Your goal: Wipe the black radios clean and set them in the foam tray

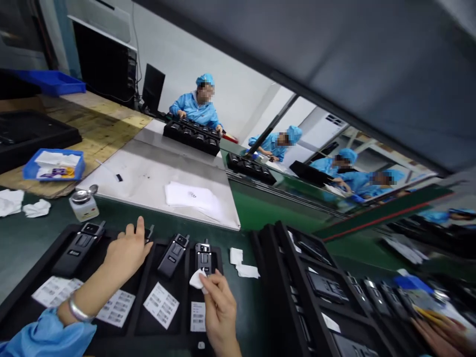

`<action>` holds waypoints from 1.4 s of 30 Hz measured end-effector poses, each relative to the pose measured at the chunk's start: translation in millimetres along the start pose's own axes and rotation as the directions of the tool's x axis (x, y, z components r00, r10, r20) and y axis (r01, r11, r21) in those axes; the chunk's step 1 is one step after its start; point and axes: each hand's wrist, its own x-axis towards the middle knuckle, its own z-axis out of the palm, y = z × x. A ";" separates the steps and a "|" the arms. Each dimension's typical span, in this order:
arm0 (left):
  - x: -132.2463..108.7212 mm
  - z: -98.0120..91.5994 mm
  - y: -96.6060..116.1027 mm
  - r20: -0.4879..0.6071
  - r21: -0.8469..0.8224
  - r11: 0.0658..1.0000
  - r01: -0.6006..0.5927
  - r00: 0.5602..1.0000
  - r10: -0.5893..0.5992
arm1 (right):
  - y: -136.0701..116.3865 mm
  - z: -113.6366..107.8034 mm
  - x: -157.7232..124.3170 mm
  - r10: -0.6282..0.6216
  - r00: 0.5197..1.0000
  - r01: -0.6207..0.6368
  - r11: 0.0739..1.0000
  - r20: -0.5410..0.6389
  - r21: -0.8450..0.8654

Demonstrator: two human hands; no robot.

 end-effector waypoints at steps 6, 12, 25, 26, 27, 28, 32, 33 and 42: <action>5.4 8.3 85.7 -0.019 -0.093 0.971 -0.220 0.975 0.219 | -4.7 -16.6 -18.7 0.115 0.991 -0.110 0.992 -0.075 0.059; -9.3 18.0 74.3 -0.034 -0.293 0.910 -0.295 0.954 0.298 | 4.3 -43.0 8.7 0.116 0.983 -0.104 0.991 -0.145 0.085; -76.1 28.1 21.6 -0.308 -0.680 0.557 -0.477 0.875 0.373 | -8.4 -3.4 58.9 -0.319 0.919 0.360 0.919 0.231 -0.162; -75.9 27.3 21.5 -0.333 -0.657 0.560 -0.505 0.860 0.386 | -10.1 -3.4 59.4 -0.326 0.919 0.362 0.920 0.223 -0.148; -75.4 26.4 21.4 -0.361 -0.628 0.564 -0.536 0.843 0.399 | -12.2 -2.9 60.4 -0.343 0.907 0.381 0.916 0.244 -0.129; -74.7 25.5 21.3 -0.385 -0.603 0.567 -0.561 0.828 0.408 | -14.2 -2.4 61.5 -0.367 0.885 0.411 0.905 0.287 -0.110; -72.2 24.7 20.9 -0.385 -0.613 0.552 -0.565 0.824 0.415 | -17.4 -5.2 65.9 -0.368 0.856 0.444 0.883 0.363 -0.151; -72.3 25.3 20.8 -0.376 -0.624 0.543 -0.562 0.825 0.422 | -17.7 -6.2 67.1 -0.350 0.877 0.421 0.889 0.329 -0.178; -53.8 23.2 23.9 -0.290 -0.609 0.662 -0.438 0.899 0.327 | 9.0 -20.0 55.5 -0.231 0.936 0.302 0.914 0.266 -0.271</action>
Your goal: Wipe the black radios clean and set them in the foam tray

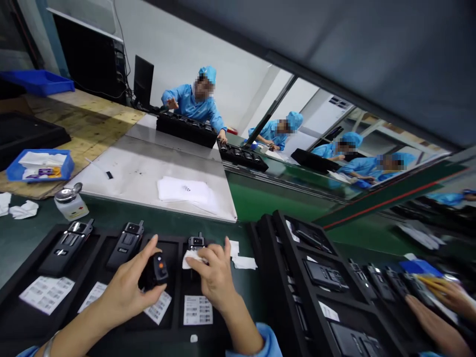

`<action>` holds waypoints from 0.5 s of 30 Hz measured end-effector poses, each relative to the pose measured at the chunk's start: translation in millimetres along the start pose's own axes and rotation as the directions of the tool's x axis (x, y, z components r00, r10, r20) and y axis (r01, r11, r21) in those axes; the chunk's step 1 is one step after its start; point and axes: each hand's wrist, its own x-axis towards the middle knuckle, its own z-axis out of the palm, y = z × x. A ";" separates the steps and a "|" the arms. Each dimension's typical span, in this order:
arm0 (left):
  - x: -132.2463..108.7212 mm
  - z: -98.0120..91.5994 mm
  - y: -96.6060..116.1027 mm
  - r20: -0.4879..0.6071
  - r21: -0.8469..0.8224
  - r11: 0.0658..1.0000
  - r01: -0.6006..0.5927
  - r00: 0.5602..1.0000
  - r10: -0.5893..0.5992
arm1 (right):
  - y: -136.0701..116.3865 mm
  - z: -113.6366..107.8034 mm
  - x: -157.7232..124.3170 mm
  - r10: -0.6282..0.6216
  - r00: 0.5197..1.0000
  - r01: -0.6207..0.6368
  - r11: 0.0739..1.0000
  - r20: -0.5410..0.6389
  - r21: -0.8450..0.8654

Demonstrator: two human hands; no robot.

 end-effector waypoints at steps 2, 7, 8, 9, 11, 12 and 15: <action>26.3 2.4 1.1 0.013 0.175 0.970 0.169 0.985 -0.174 | 12.4 -3.1 -27.5 0.189 0.973 -0.185 0.982 -0.130 0.047; 93.3 32.5 32.7 0.103 0.655 0.722 0.223 0.920 -0.378 | 12.2 1.2 -92.0 0.471 0.848 -0.430 0.879 -0.241 0.207; 100.4 43.7 42.8 0.127 0.659 0.728 0.190 0.926 -0.356 | 8.2 3.5 -99.5 0.497 0.836 -0.449 0.864 -0.233 0.230; 105.0 56.1 52.6 0.158 0.648 0.745 0.159 0.929 -0.335 | 4.2 5.2 -105.0 0.516 0.825 -0.462 0.851 -0.230 0.252; 109.1 80.8 68.6 0.237 0.626 0.770 0.122 0.911 -0.337 | -1.4 5.2 -111.2 0.543 0.805 -0.476 0.831 -0.237 0.288; 109.5 91.1 74.0 0.258 0.620 0.775 0.122 0.901 -0.349 | -2.3 2.8 -112.7 0.551 0.798 -0.478 0.825 -0.243 0.300; 107.3 106.5 80.8 0.264 0.612 0.777 0.146 0.889 -0.375 | 3.5 -12.5 -112.4 0.571 0.775 -0.478 0.811 -0.273 0.339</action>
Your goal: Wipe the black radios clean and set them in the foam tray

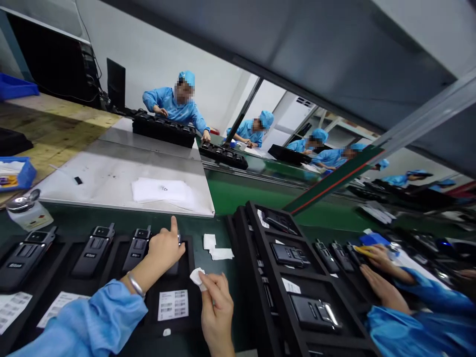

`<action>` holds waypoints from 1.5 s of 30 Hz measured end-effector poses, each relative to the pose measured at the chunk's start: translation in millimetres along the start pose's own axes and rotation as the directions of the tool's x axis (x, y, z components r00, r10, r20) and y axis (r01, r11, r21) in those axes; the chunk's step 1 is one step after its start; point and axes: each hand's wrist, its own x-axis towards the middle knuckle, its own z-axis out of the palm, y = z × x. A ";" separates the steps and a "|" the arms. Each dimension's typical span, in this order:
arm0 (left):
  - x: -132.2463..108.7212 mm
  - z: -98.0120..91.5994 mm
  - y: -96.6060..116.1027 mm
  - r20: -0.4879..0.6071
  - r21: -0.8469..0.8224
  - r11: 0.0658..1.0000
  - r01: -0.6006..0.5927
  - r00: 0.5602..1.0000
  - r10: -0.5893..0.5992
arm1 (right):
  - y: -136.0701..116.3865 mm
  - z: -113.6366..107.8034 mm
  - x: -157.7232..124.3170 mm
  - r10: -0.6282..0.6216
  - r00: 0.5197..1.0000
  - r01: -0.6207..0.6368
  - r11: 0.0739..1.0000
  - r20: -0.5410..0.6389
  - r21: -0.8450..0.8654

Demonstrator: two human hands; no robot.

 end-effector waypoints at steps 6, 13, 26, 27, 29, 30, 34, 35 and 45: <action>-19.6 1.0 3.5 -0.023 0.004 0.998 -0.059 0.998 0.059 | -1.6 -12.5 31.4 0.051 0.995 -0.033 0.981 -0.091 0.193; -10.6 3.9 21.7 0.010 -0.043 0.996 -0.080 0.997 0.081 | 3.1 -6.8 28.1 0.071 0.995 -0.052 0.968 -0.071 0.247; -92.4 19.8 -54.3 -0.441 -0.481 0.628 -0.612 0.788 0.430 | -44.2 -1.9 54.0 -0.406 0.866 0.451 0.886 0.292 -0.106; -92.7 20.1 -55.3 -0.455 -0.485 0.620 -0.617 0.783 0.423 | -43.2 -2.2 52.9 -0.416 0.852 0.475 0.869 0.317 -0.136; -92.2 19.7 -57.6 -0.460 -0.504 0.604 -0.617 0.784 0.417 | -38.7 -6.1 50.6 -0.405 0.867 0.468 0.863 0.292 -0.191; -91.9 19.2 -58.8 -0.455 -0.512 0.601 -0.614 0.787 0.417 | -37.5 -8.2 50.3 -0.392 0.884 0.446 0.872 0.255 -0.204; -92.5 19.2 -63.2 -0.459 -0.489 0.590 -0.642 0.765 0.452 | -49.4 -5.6 56.0 -0.392 0.896 0.427 0.890 0.210 -0.159; -93.0 19.7 -64.4 -0.471 -0.477 0.589 -0.652 0.755 0.456 | -53.0 -3.1 57.9 -0.408 0.876 0.453 0.879 0.256 -0.148; -53.8 4.6 -32.0 -0.278 -0.500 0.793 -0.349 0.932 0.234 | 9.0 -13.0 14.5 -0.120 0.993 0.122 0.979 0.021 -0.163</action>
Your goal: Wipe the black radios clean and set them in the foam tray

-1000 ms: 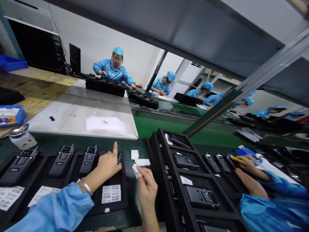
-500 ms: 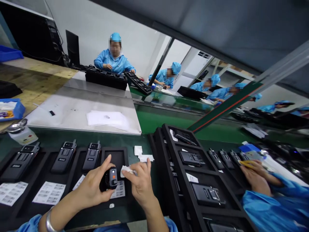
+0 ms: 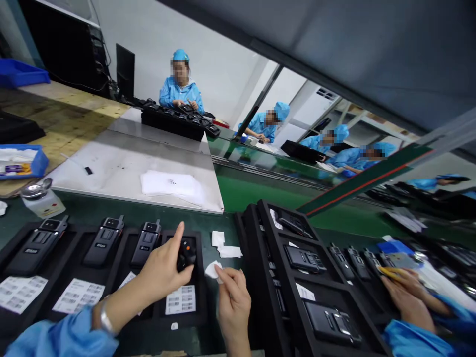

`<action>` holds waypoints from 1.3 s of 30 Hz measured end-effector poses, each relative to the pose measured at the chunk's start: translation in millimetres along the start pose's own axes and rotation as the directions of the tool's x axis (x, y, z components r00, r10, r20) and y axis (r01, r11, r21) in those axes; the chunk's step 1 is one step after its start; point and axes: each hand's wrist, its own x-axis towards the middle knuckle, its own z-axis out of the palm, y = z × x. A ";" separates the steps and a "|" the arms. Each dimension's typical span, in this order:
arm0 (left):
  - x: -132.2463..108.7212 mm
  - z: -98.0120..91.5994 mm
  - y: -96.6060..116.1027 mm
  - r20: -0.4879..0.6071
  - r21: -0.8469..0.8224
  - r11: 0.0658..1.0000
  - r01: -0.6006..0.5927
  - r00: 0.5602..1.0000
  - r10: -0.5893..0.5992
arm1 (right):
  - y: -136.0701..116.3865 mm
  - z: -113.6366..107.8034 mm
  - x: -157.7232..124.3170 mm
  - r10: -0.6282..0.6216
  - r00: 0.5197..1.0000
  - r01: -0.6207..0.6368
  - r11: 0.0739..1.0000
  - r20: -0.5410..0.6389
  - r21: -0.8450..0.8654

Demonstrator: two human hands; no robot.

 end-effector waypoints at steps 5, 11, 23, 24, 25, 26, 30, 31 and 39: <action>46.8 10.0 18.9 0.107 0.181 0.953 0.244 0.958 -0.265 | -3.1 2.8 -14.0 0.142 0.989 -0.145 0.977 0.029 0.157; 1.9 12.8 -4.7 0.021 -0.107 0.986 -0.131 0.991 0.134 | -8.6 -9.2 13.0 0.169 0.982 -0.144 0.959 -0.083 0.244; -27.1 6.0 -23.3 -0.066 -0.202 0.915 -0.349 0.937 0.342 | -45.1 6.8 55.4 -0.309 0.907 0.312 0.949 0.286 0.036; -28.1 6.3 -23.8 -0.064 -0.206 0.912 -0.355 0.935 0.349 | -42.1 4.4 53.2 -0.316 0.905 0.314 0.948 0.284 0.053; -28.8 6.6 -24.1 -0.063 -0.205 0.909 -0.364 0.931 0.359 | -39.3 2.0 51.2 -0.319 0.905 0.314 0.947 0.282 0.063; -29.3 6.8 -24.5 -0.062 -0.198 0.905 -0.376 0.926 0.371 | -36.5 -0.1 49.4 -0.320 0.906 0.315 0.947 0.278 0.066; -28.5 4.8 -25.5 -0.074 -0.188 0.909 -0.371 0.929 0.364 | -22.8 -4.6 44.6 -0.311 0.909 0.327 0.945 0.276 -0.012; -28.0 3.7 -25.7 -0.072 -0.195 0.916 -0.351 0.936 0.344 | -18.7 -4.9 43.8 -0.299 0.914 0.325 0.944 0.273 -0.053; -28.8 2.9 -27.6 -0.067 -0.180 0.899 -0.400 0.917 0.394 | -35.4 2.1 47.8 -0.236 0.963 0.239 0.971 0.131 -0.007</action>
